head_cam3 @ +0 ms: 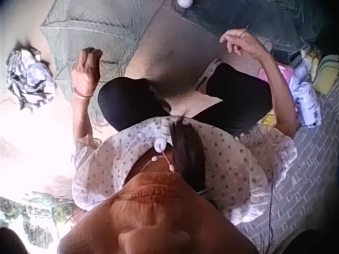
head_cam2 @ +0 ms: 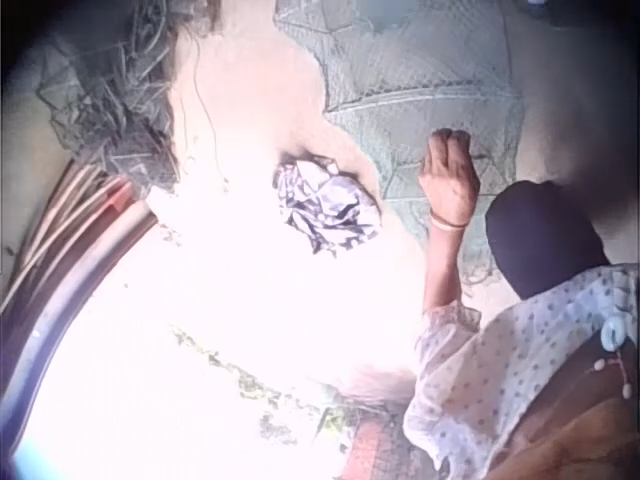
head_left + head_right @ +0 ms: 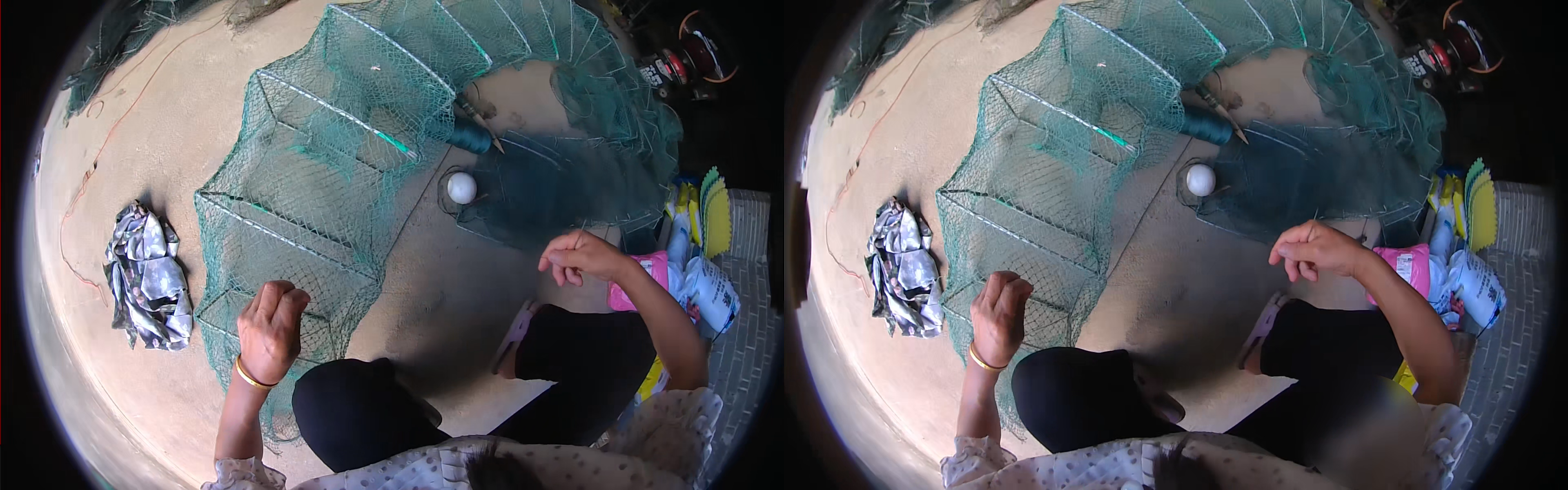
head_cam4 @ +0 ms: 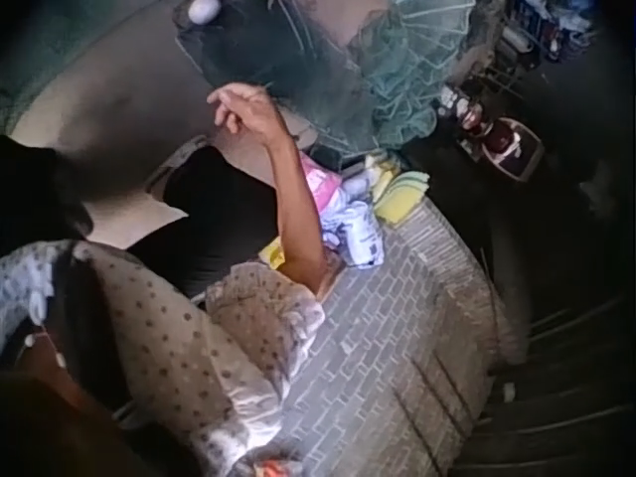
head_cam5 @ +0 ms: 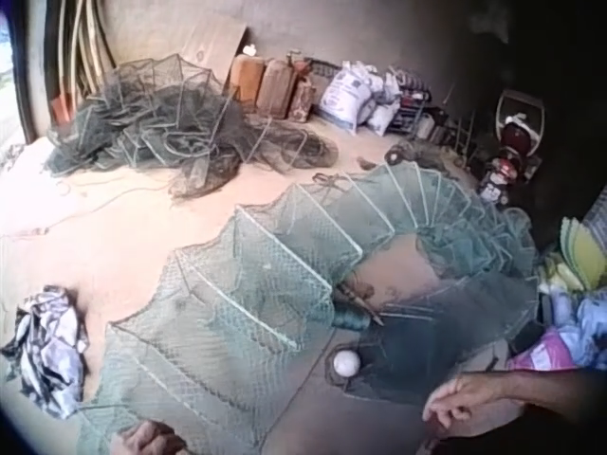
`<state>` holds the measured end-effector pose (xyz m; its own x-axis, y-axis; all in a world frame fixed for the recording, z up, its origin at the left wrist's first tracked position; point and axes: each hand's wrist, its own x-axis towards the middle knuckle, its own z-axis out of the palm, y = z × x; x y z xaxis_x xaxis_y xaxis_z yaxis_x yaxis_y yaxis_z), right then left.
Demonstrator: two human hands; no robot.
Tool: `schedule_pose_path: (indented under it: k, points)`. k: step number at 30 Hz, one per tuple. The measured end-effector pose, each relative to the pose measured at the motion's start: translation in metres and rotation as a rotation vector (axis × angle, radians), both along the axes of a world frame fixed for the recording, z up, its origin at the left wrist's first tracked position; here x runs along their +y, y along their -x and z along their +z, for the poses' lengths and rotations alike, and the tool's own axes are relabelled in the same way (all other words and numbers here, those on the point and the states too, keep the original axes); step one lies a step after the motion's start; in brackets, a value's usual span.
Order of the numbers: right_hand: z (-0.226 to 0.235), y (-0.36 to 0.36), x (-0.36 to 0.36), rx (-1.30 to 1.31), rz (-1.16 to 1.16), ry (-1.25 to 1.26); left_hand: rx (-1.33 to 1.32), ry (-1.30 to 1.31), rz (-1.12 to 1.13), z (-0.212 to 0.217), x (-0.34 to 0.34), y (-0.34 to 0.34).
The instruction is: Assembling a foldable green mesh fishing net by attaching a float and threading the structure.
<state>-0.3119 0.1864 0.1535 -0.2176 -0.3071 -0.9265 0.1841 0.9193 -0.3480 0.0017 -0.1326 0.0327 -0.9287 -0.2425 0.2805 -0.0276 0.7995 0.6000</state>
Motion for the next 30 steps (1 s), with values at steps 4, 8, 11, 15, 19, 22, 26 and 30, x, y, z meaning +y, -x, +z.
schedule_pose_path:
  k: [4, 8, 11, 15, 19, 22, 26, 30]
  points:
    - [-0.062, 0.054, 0.025, 0.105, -0.006, -0.004, -0.04, 0.03, 0.041, 0.002, 0.01, 0.008]
    - [-0.138, 0.089, 0.026, 0.188, 0.19, 0.169, -0.145, 0.084, 0.134, 0.015, 0.027, 0.009]
    - [-0.162, 0.085, -0.001, 0.156, 0.131, 0.273, -0.173, 0.153, 0.259, 0.02, 0.043, 0.004]
    - [-0.203, 0.096, -0.017, 0.381, 0.223, 0.404, -0.187, 0.175, 0.442, 0.031, 0.071, 0.008]
    - [-0.238, 0.099, -0.021, 0.899, 0.6, 0.565, -0.133, 0.11, 0.542, 0.036, 0.123, 0.033]
    - [-0.257, 0.092, -0.018, 0.887, 0.657, 0.583, -0.11, 0.02, 0.374, 0.043, 0.147, 0.06]
    - [-0.261, 0.1, -0.021, 0.629, 0.498, 0.522, -0.093, -0.407, 0.251, 0.017, 0.152, 0.079]
    - [-0.209, 0.092, -0.015, 0.079, 0.214, 0.356, -0.098, -0.875, 0.196, -0.019, 0.17, 0.102]
